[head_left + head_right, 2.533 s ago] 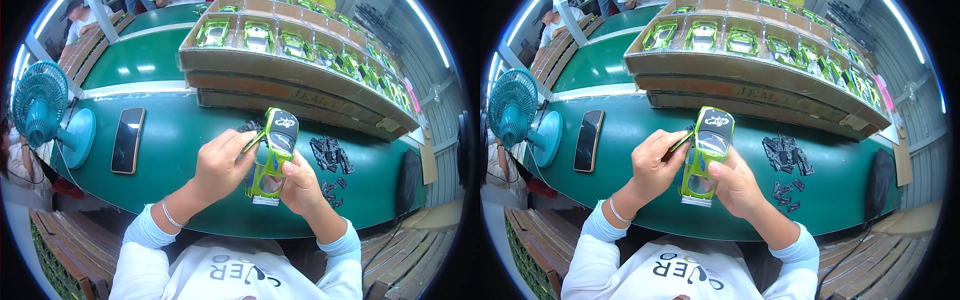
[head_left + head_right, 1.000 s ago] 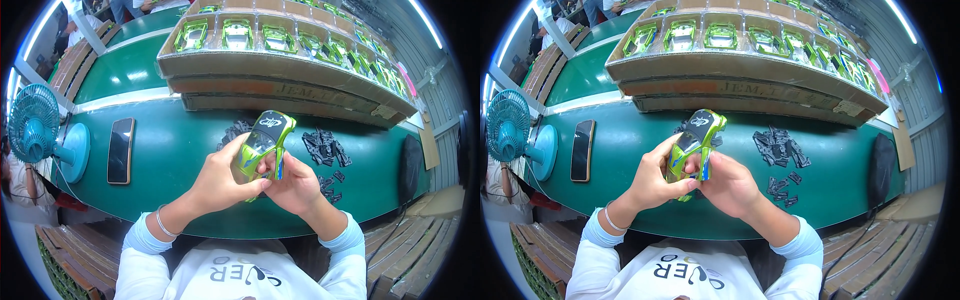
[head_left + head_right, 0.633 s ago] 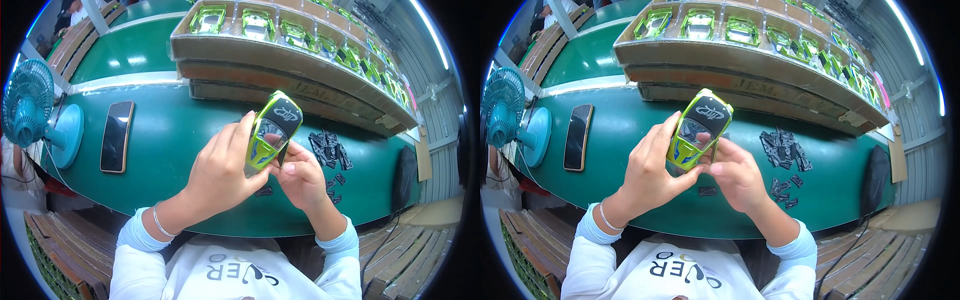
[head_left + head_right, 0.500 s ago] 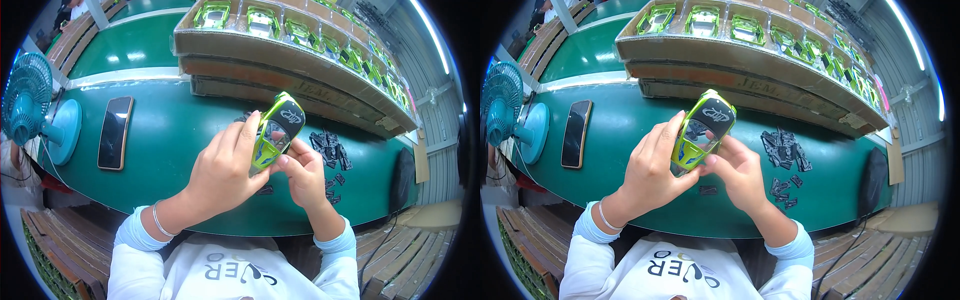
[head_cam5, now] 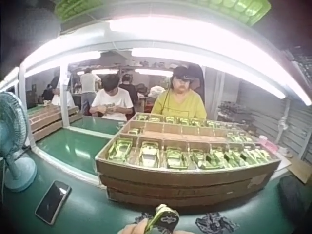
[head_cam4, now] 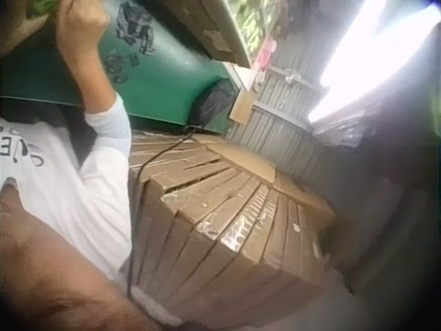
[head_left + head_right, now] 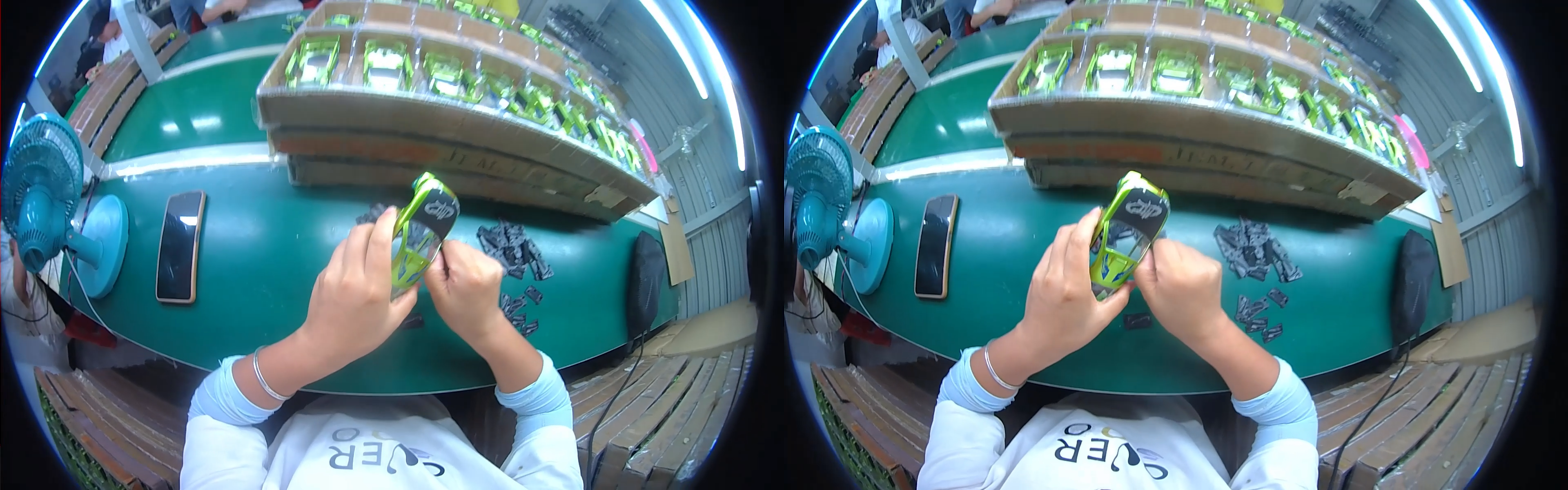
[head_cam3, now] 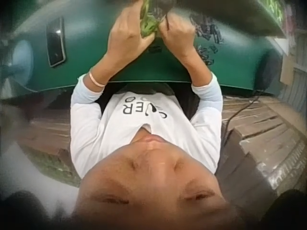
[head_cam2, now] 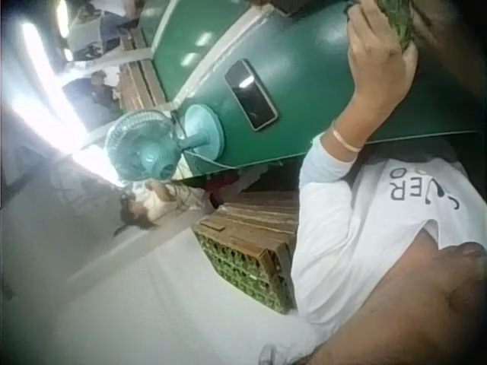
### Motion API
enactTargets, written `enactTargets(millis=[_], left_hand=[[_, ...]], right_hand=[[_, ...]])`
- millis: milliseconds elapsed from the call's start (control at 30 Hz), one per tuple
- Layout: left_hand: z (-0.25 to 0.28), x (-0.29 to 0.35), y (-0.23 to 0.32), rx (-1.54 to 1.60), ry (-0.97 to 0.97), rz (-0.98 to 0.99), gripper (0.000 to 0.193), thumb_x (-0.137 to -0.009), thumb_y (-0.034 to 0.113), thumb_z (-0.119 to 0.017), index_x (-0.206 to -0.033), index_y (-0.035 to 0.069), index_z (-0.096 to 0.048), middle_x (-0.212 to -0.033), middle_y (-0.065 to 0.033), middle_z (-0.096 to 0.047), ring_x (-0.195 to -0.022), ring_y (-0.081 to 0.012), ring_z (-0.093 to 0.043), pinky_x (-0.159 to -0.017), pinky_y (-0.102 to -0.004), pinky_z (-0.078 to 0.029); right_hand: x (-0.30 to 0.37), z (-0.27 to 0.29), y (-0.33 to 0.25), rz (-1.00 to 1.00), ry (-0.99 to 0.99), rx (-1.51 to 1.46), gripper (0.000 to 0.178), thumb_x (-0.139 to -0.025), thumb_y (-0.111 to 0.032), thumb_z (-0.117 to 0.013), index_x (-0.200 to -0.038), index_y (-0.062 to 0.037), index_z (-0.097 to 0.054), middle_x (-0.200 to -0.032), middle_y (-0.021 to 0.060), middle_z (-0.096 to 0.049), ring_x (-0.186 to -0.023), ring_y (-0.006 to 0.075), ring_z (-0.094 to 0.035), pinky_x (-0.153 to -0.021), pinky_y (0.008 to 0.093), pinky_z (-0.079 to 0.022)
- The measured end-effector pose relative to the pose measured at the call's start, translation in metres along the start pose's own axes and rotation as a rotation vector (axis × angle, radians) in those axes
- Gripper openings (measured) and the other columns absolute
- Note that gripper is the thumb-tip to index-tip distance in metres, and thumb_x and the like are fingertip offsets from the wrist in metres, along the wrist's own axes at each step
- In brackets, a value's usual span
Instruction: The person assembles toy car bodies by picking up car shells and attaching plastic components onto each shell by hand, placing an assembled car shell into a tray.
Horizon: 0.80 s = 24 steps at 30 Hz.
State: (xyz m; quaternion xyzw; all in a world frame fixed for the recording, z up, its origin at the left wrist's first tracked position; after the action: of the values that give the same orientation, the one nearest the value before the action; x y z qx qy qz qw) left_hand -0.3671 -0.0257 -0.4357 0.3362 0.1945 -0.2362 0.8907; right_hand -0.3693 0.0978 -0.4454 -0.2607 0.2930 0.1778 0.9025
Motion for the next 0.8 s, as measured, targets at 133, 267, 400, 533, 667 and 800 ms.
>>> enactTargets(millis=[133, 267, 400, 533, 667, 800], left_hand=[[0.004, -0.002, -0.003, -0.058, 0.083, -0.057, 0.071, -0.06, 0.01, -0.07, -0.121, -0.003, -0.034, -0.098, -0.0182, -0.046, -0.083, -0.0324, -0.052, -0.069, -0.0359, -0.046], [0.006, -0.004, -0.006, -0.083, 0.154, -0.166, 0.077, -0.062, 0.011, -0.069, -0.125, -0.003, -0.029, -0.106, -0.0193, -0.045, -0.089, -0.0335, -0.05, -0.076, -0.0372, -0.043], [-0.005, 0.005, 0.008, -0.118, 0.13, -0.317, 0.064, -0.066, 0.001, -0.061, -0.123, -0.005, -0.033, -0.109, -0.0181, -0.047, -0.096, -0.0326, -0.049, -0.081, -0.0375, -0.041], [-0.002, 0.006, 0.007, -0.037, 0.05, -0.385, 0.055, -0.067, -0.003, -0.056, -0.12, -0.006, -0.038, -0.105, -0.0173, -0.049, -0.086, -0.029, -0.052, -0.074, -0.0355, -0.042], [0.017, 0.005, 0.01, -0.026, 0.251, -0.396, 0.058, -0.07, 0.008, -0.063, -0.12, -0.006, -0.037, -0.113, -0.019, -0.047, -0.096, -0.0319, -0.048, -0.082, -0.0378, -0.038], [0.031, 0.01, -0.002, -0.004, 0.383, -0.339, 0.055, -0.07, 0.015, -0.065, -0.117, -0.004, -0.042, -0.119, -0.0169, -0.044, -0.102, -0.0295, -0.046, -0.085, -0.0376, -0.035]], right_hand=[[0.009, -0.024, 0.018, -0.425, -0.17, -0.597, 0.013, -0.081, -0.009, -0.052, -0.084, 0.0025, -0.056, -0.073, 0.0143, -0.06, -0.064, 0.0247, -0.06, -0.057, 0.0303, -0.046], [0.011, -0.033, -0.004, -0.463, -0.299, -1.18, 0.037, -0.084, -0.012, -0.05, -0.116, 0.0039, -0.041, -0.11, 0.0085, -0.051, -0.098, 0.015, -0.05, -0.085, 0.0275, -0.04], [0.013, -0.037, -0.001, -0.628, -0.35, -1.424, 0.044, -0.084, -0.017, -0.052, -0.122, -0.0018, -0.035, -0.11, 0.0068, -0.047, -0.104, 0.0142, -0.045, -0.087, 0.0296, -0.038], [0.002, -0.028, 0.01, -0.836, -0.175, -1.545, 0.041, -0.083, -0.018, -0.056, -0.116, -0.002, -0.038, -0.103, 0.0067, -0.049, -0.098, 0.0143, -0.048, -0.08, 0.0306, -0.042], [-0.041, -0.001, 0.005, -0.536, -0.199, -1.201, 0.044, -0.07, -0.007, -0.067, -0.107, -0.0023, -0.043, -0.093, 0.0066, -0.053, -0.086, 0.0127, -0.053, -0.075, 0.0275, -0.045], [-0.14, 0.031, 0.007, -0.347, -0.001, -1.088, 0.043, -0.073, -0.021, -0.062, -0.107, -0.0031, -0.043, -0.091, 0.0063, -0.05, -0.081, 0.0149, -0.052, -0.074, 0.0275, -0.042]])
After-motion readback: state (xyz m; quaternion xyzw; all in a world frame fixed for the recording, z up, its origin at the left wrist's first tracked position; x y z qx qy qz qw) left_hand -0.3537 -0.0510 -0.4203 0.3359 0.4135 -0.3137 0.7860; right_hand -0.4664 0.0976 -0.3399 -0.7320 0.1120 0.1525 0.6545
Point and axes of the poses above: each hand's wrist, its own x-axis away from the middle knuckle, its own z-axis out of the back of the hand, y = z × x, the point moved 6 cm from there along -x, towards the middle knuckle
